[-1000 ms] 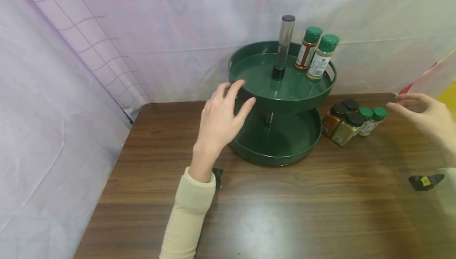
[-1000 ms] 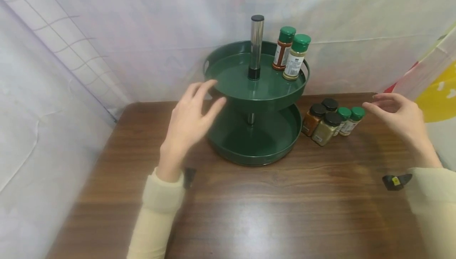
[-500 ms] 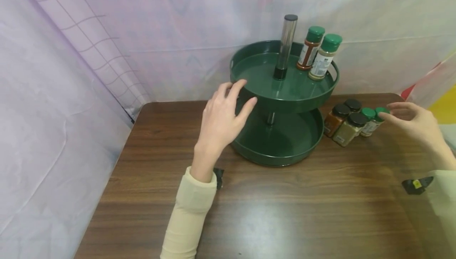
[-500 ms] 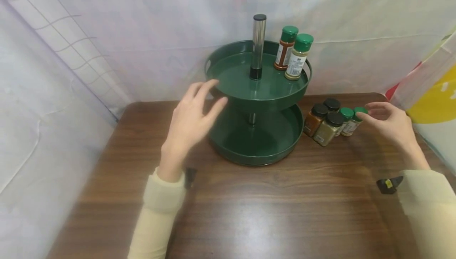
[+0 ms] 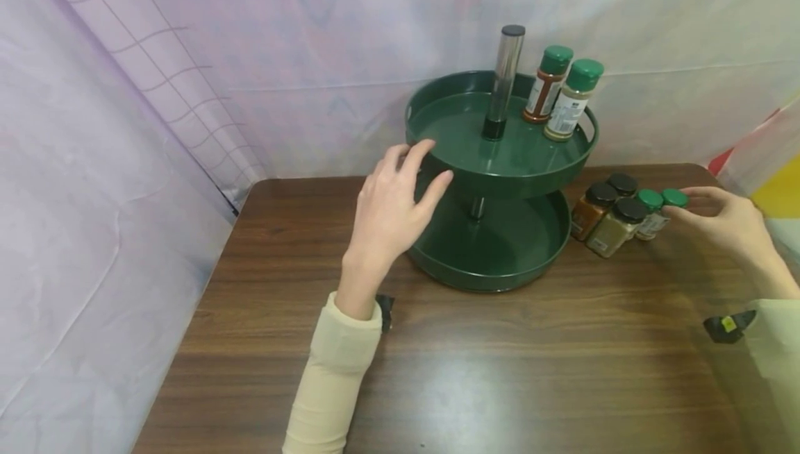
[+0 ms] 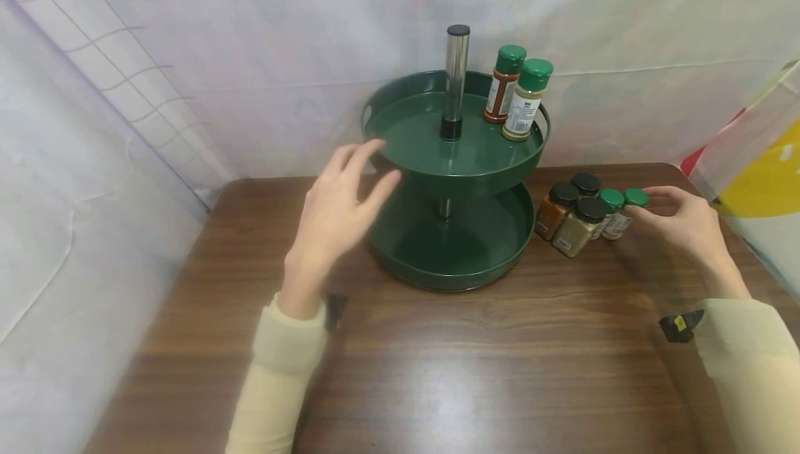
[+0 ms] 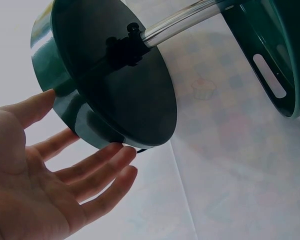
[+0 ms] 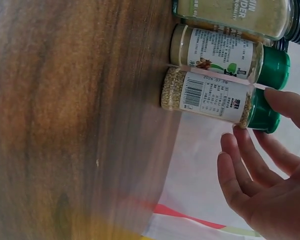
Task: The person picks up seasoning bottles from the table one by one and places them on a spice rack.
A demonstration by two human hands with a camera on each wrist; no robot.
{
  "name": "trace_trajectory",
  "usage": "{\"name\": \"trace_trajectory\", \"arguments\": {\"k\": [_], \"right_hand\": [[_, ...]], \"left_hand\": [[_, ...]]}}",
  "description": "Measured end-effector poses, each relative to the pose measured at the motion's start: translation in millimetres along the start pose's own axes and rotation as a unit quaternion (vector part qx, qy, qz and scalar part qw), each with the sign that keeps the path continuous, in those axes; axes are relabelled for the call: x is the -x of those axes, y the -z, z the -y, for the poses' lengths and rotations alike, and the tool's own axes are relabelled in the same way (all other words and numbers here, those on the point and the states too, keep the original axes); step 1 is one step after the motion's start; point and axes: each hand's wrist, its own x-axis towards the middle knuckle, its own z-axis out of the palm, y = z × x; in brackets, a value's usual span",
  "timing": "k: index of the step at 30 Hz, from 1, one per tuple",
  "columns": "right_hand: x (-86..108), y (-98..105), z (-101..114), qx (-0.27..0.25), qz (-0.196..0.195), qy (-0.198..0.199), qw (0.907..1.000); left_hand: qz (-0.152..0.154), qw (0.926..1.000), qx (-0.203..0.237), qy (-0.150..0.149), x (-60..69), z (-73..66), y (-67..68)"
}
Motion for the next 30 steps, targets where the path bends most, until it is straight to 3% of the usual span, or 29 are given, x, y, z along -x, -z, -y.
{"name": "trace_trajectory", "arguments": {"k": [10, 17, 24, 30], "right_hand": [[3.2, 7.9, -3.6, 0.012, -0.038, 0.008, 0.9992], [7.6, 17.0, 0.4, 0.027, -0.089, 0.018, 0.9955], [12.0, 31.8, 7.4, -0.034, -0.088, -0.009, 0.9955], [4.1, 37.7, 3.3, -0.097, -0.126, 0.030, 0.9868]], "left_hand": [[-0.005, 0.9999, -0.003, -0.009, -0.8, -0.1, -1.0], [-0.007, 0.9999, -0.007, -0.012, -0.6, -0.2, -0.5], [-0.005, 0.9999, -0.008, -0.010, 0.0, -0.7, 0.4], [-0.002, 1.0000, -0.005, -0.006, 0.8, -0.6, 0.7]]}}
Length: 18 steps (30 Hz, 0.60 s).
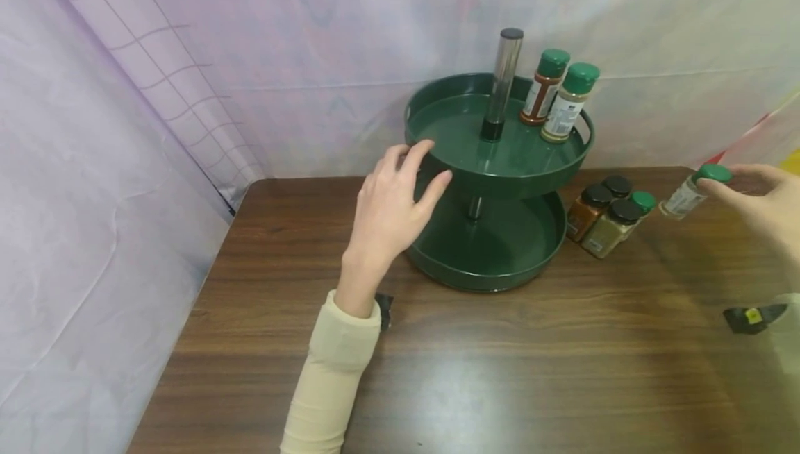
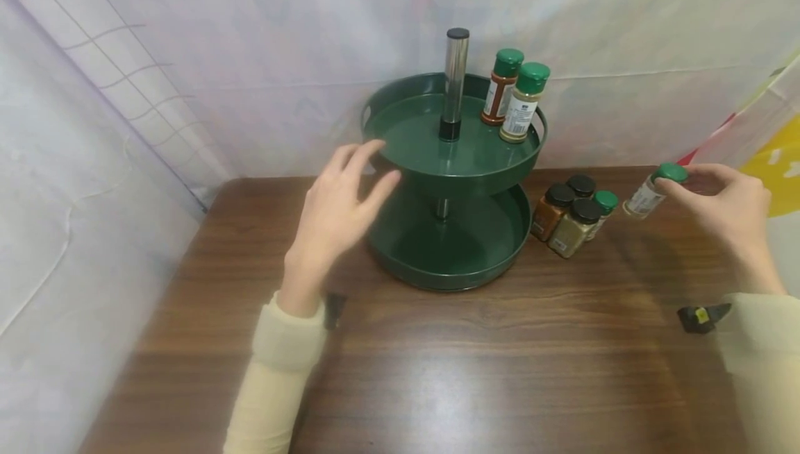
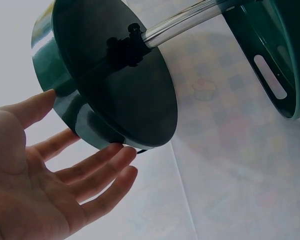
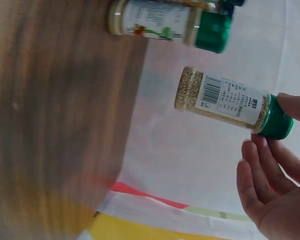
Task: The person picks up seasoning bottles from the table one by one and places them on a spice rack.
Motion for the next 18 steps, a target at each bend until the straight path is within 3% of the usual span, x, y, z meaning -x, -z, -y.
{"name": "trace_trajectory", "arguments": {"k": [5, 11, 18], "right_hand": [[-3.5, 6.8, 17.1, -0.060, -0.038, 0.026, 0.9971], [-6.2, 14.2, 47.5, -0.084, -0.057, 0.076, 0.9919], [-9.7, 21.6, 73.4, -0.048, -0.057, 0.068, 0.9949]], "left_hand": [[0.007, 0.9999, -0.001, 0.008, -0.3, -0.6, 0.1], [0.008, 0.9999, 0.000, 0.011, -0.2, -0.5, 0.0], [0.008, 0.9999, 0.002, 0.009, -0.2, 0.5, -0.5]]}}
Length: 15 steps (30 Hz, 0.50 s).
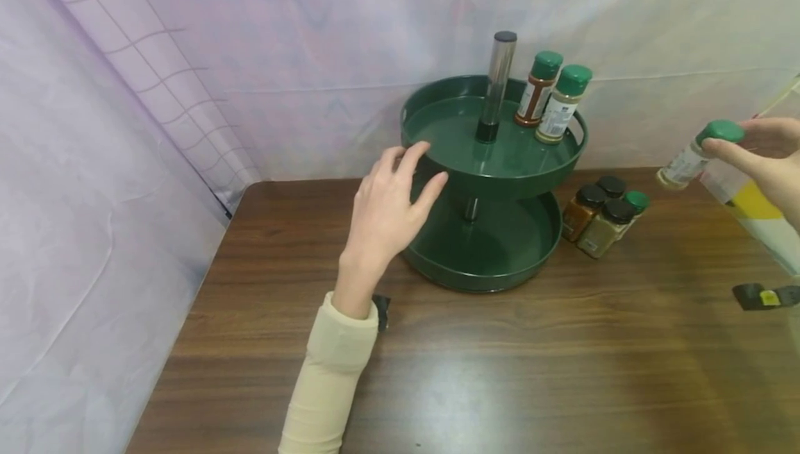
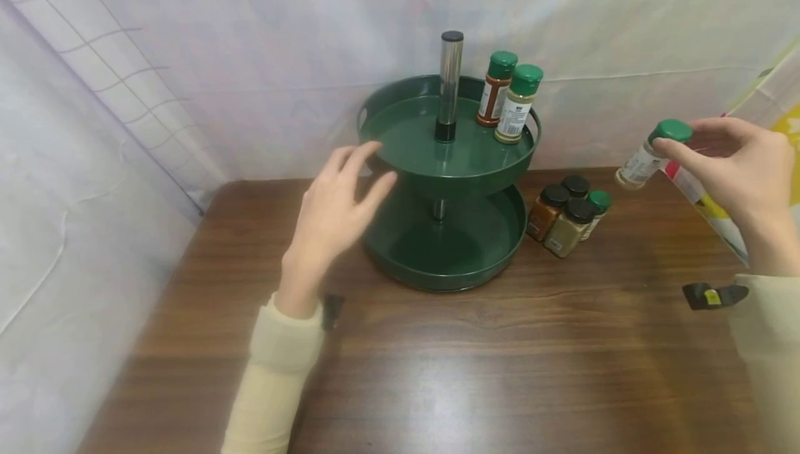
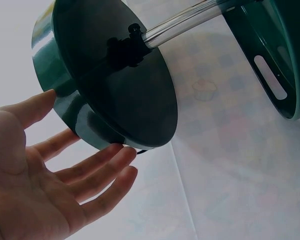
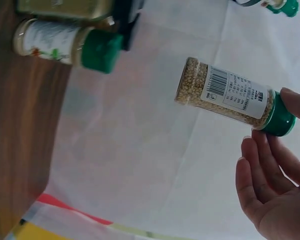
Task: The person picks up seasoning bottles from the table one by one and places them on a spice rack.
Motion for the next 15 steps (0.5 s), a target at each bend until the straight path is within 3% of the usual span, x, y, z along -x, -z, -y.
{"name": "trace_trajectory", "arguments": {"k": [6, 15], "right_hand": [[-0.6, -2.8, 26.8, 0.040, 0.010, -0.010, 0.9991], [-2.4, -5.2, 60.4, 0.019, 0.028, 0.008, 0.9994]], "left_hand": [[0.000, 1.0000, 0.002, 0.001, 0.2, 0.5, -0.4], [0.000, 1.0000, 0.002, 0.001, -0.3, -0.1, 0.0]]}}
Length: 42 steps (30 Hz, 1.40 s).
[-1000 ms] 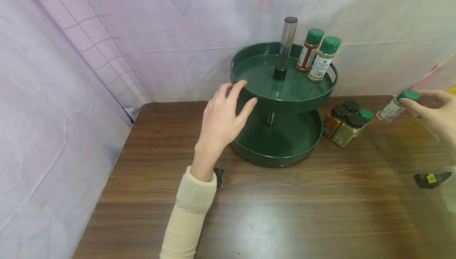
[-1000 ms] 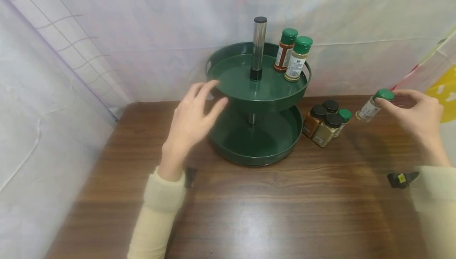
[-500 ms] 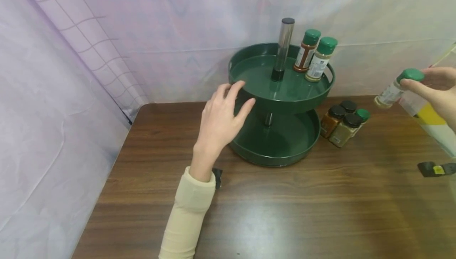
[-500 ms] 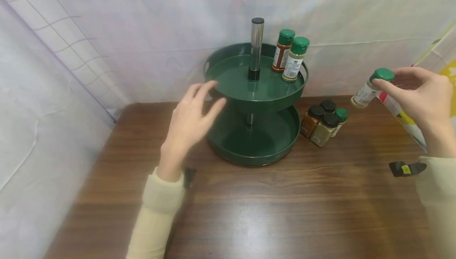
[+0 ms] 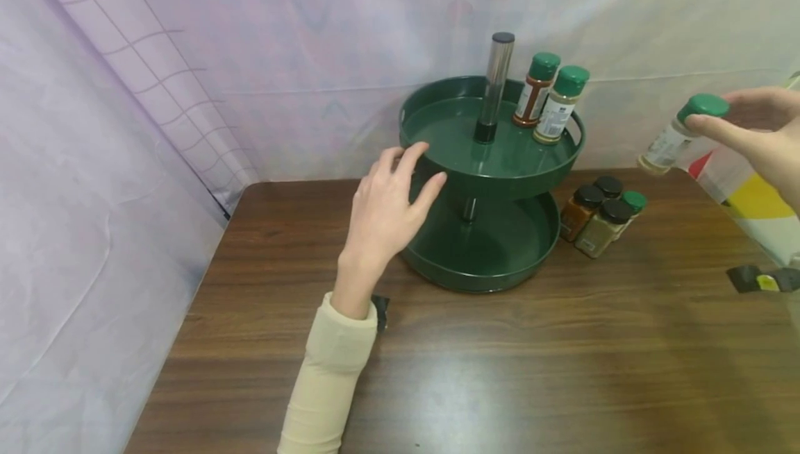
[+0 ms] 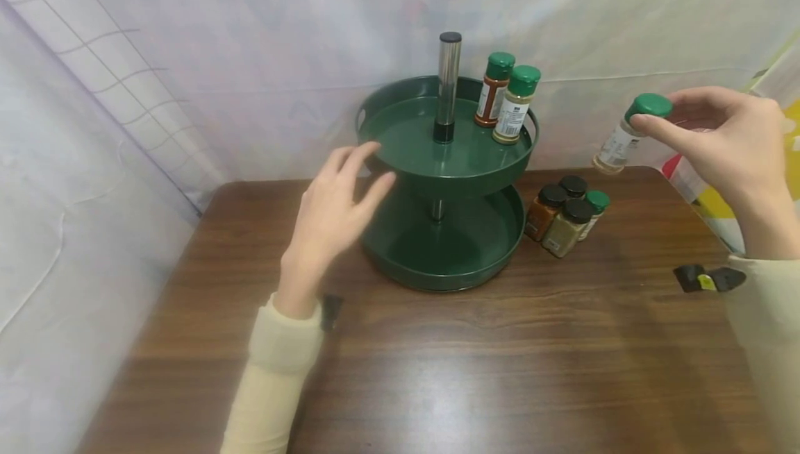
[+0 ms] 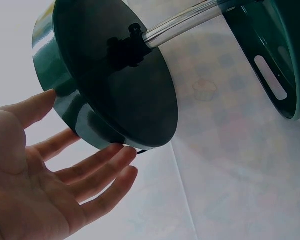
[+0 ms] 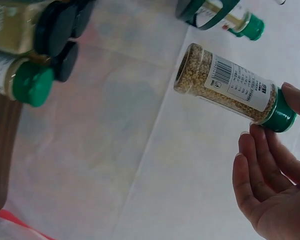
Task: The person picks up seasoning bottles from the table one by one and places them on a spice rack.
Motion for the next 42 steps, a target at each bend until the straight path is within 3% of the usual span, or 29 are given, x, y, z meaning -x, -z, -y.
{"name": "trace_trajectory", "arguments": {"k": [10, 19, 30, 42], "right_hand": [[-2.3, -10.2, 34.5, -0.019, 0.014, 0.027, 0.9994], [-5.1, -21.8, 65.7, 0.028, 0.030, 0.025, 0.9988], [-14.6, -44.1, 95.3, -0.051, 0.036, 0.082, 0.9947], [-19.5, -73.4, 117.2, -0.060, 0.067, 0.081, 0.9926]], "left_hand": [[-0.002, 1.0000, 0.000, 0.001, -0.2, 1.6, -0.9], [-0.003, 1.0000, -0.002, 0.001, -0.8, 1.3, -0.5], [-0.004, 1.0000, -0.003, -0.004, -1.7, -1.8, -2.2], [-0.001, 1.0000, -0.004, 0.000, -1.3, -3.4, -1.3]]}}
